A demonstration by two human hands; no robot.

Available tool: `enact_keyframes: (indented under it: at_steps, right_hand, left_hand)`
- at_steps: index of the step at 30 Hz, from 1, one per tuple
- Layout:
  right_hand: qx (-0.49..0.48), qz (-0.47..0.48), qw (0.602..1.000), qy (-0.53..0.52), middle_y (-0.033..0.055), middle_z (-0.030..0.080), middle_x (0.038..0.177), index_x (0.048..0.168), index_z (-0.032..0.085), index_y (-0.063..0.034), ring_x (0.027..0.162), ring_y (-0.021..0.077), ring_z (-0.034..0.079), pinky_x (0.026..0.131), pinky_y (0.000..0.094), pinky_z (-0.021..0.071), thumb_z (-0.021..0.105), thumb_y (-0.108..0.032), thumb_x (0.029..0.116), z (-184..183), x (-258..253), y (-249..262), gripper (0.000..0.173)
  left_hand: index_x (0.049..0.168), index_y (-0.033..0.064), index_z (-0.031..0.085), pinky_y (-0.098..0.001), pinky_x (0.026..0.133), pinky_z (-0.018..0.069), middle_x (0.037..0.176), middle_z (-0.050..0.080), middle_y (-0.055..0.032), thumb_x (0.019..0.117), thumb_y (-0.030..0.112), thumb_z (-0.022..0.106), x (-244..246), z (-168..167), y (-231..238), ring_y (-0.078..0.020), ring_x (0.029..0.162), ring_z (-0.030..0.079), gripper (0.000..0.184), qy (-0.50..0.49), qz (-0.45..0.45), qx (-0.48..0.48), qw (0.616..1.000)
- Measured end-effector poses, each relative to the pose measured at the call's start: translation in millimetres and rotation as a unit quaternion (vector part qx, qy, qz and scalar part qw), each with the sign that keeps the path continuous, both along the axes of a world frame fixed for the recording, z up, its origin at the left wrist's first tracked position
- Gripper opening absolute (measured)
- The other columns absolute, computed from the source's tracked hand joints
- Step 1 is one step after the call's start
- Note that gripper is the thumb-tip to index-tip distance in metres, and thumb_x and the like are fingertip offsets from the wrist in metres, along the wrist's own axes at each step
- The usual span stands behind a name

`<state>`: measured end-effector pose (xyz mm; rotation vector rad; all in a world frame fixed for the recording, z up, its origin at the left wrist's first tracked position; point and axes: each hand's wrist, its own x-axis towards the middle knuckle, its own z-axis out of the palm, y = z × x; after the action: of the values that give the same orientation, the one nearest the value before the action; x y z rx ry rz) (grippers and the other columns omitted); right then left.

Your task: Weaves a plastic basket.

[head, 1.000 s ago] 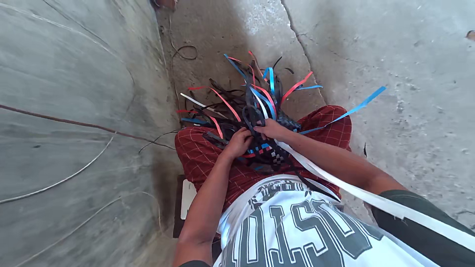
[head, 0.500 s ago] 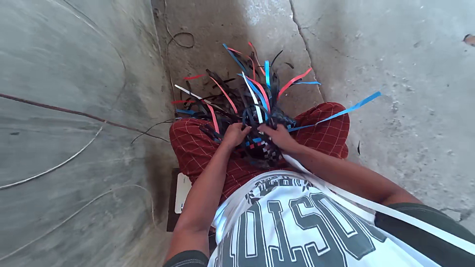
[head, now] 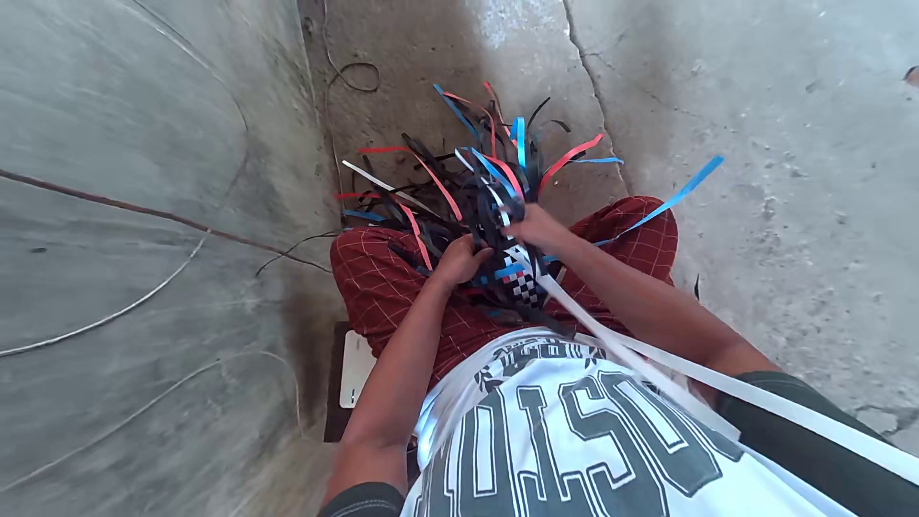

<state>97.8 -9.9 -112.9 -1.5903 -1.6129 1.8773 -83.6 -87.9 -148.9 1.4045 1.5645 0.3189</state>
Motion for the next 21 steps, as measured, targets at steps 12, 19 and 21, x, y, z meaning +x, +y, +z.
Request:
enact_keyframes:
  at_steps: [12, 19, 21]
  right_hand:
    - [-0.051, -0.088, 0.994, 0.045, 0.0035, 0.061, 0.077, 0.101, 0.065, -0.0003, 0.062, 0.0102, 0.055, 0.063, 0.0305, 0.0513, 0.060, -0.029, 0.1045, -16, 13, -41, 0.029]
    - [-0.147, -0.045, 0.988, -0.014, 0.0138, 0.067, 0.106, 0.128, 0.060, 0.0019, 0.084, 0.0193, 0.064, 0.079, 0.0393, 0.0552, 0.055, -0.023, 0.1065, -18, 26, -58, 0.033]
    - [-0.184, -0.039, 0.982, -0.009, 0.0046, 0.063, 0.083, 0.115, 0.060, 0.0010, 0.067, 0.0107, 0.059, 0.066, 0.0283, 0.0530, 0.060, -0.018, 0.1038, -22, 22, -60, 0.022]
  left_hand:
    - [0.116, -0.0001, 0.070, -0.0576, 0.094, 0.0503, 0.106, 0.069, -0.0224, 0.1006, 0.049, 0.064, 5, -1, 14, -0.0350, 0.102, 0.066, 0.052, 0.025, 0.044, -0.173, 0.984]
    - [0.100, -0.0031, 0.067, -0.0580, 0.085, 0.0503, 0.094, 0.066, -0.0226, 0.1006, 0.041, 0.067, 6, 6, 15, -0.0367, 0.092, 0.064, 0.044, 0.069, 0.056, -0.144, 0.986]
    - [0.099, -0.0023, 0.067, -0.0561, 0.085, 0.0502, 0.093, 0.066, -0.0207, 0.1000, 0.040, 0.068, 7, 8, 13, -0.0341, 0.091, 0.064, 0.042, 0.051, 0.036, -0.141, 0.988]
